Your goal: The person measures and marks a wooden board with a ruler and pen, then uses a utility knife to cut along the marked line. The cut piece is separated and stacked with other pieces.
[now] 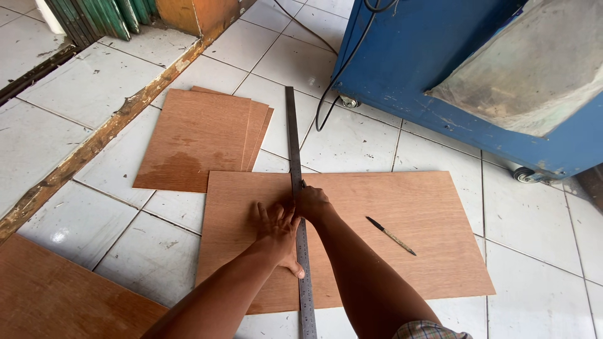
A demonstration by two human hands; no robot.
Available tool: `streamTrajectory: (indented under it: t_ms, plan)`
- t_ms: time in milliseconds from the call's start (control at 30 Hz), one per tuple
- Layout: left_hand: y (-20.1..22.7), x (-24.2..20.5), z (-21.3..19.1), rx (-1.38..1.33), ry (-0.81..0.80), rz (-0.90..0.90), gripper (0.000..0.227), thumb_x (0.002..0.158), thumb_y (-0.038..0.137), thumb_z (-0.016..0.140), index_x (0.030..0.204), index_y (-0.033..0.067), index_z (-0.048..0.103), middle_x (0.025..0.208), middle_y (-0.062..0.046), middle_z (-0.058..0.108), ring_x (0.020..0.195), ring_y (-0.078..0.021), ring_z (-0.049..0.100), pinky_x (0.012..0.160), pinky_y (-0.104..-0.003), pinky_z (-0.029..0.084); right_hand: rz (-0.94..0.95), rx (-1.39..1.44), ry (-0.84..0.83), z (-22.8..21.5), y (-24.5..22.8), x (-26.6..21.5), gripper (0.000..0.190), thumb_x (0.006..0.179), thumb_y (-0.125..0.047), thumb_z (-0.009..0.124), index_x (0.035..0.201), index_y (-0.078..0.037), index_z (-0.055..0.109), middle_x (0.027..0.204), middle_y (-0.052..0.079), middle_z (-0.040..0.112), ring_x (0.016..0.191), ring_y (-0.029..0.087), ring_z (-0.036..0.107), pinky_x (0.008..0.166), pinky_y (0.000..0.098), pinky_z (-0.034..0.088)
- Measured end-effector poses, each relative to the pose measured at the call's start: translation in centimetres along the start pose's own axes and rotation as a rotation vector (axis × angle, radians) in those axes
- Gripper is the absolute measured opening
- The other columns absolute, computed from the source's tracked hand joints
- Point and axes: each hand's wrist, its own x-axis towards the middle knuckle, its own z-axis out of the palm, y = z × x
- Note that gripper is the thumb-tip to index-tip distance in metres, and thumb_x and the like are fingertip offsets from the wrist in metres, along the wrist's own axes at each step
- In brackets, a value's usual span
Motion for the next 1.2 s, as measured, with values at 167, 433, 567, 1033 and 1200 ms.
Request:
streamTrajectory:
  t_ms: [167,433,567,1033,1200]
  plan:
    - [-0.3,-1.7,-0.6,-0.052,0.074,0.024,0.156,0.06,0.094,0.076,0.181,0.0148,0.015,0.19,-0.011,0.015,0.169,-0.0349,0.017,0.13,-0.088,0.001,0.204,0.253,0.028,-0.4,-1.4,-3.3,0.035,0.099,-0.017,0.067,0.124,0.002,0.082,0.118,0.017,0.084,0.12,0.041,0.079,0.1,0.0515,0.065]
    - [-0.6,-1.4,0.1,-0.052,0.106,0.014,0.155,0.059,0.098,0.072,0.18,0.0166,0.02,0.192,-0.008,0.008,0.172,-0.0319,0.014,0.13,-0.087,-0.004,0.241,0.26,-0.016,0.7,-2.2,-5.7,0.037,0.099,-0.015,0.065,0.127,0.003,0.08,0.121,0.018,0.083,0.121,0.042,0.078,0.101,0.0506,0.065]
    - [-1.0,-1.7,-0.1,-0.099,0.125,0.039,0.16,0.058,0.099,0.073,0.181,0.0163,0.013,0.192,-0.006,0.006,0.173,-0.0336,0.012,0.134,-0.084,0.001,0.169,0.234,0.06,4.3,-0.7,-4.6,0.047,0.108,-0.034,0.048,0.125,-0.001,0.077,0.112,0.019,0.083,0.111,0.044,0.081,0.091,0.0532,0.069]
    - [-0.2,-1.0,1.1,-0.1,0.162,0.012,0.164,0.056,0.093,0.081,0.183,0.0145,0.01,0.193,-0.003,0.009,0.172,-0.0328,0.017,0.135,-0.081,0.004,0.02,0.061,-0.056,8.1,-2.5,-14.2,0.037,0.103,-0.008,0.047,0.125,0.013,0.07,0.111,0.021,0.071,0.112,0.053,0.077,0.083,0.0625,0.068]
    - [0.0,1.1,2.3,-0.029,0.187,-0.022,0.16,0.059,0.078,0.087,0.182,0.0157,0.005,0.193,-0.003,0.004,0.172,-0.0357,0.014,0.135,-0.081,-0.001,-0.021,-0.023,-0.059,11.6,-1.9,-13.9,0.031,0.101,-0.005,0.053,0.122,0.01,0.071,0.105,0.018,0.068,0.105,0.046,0.078,0.074,0.0579,0.069]
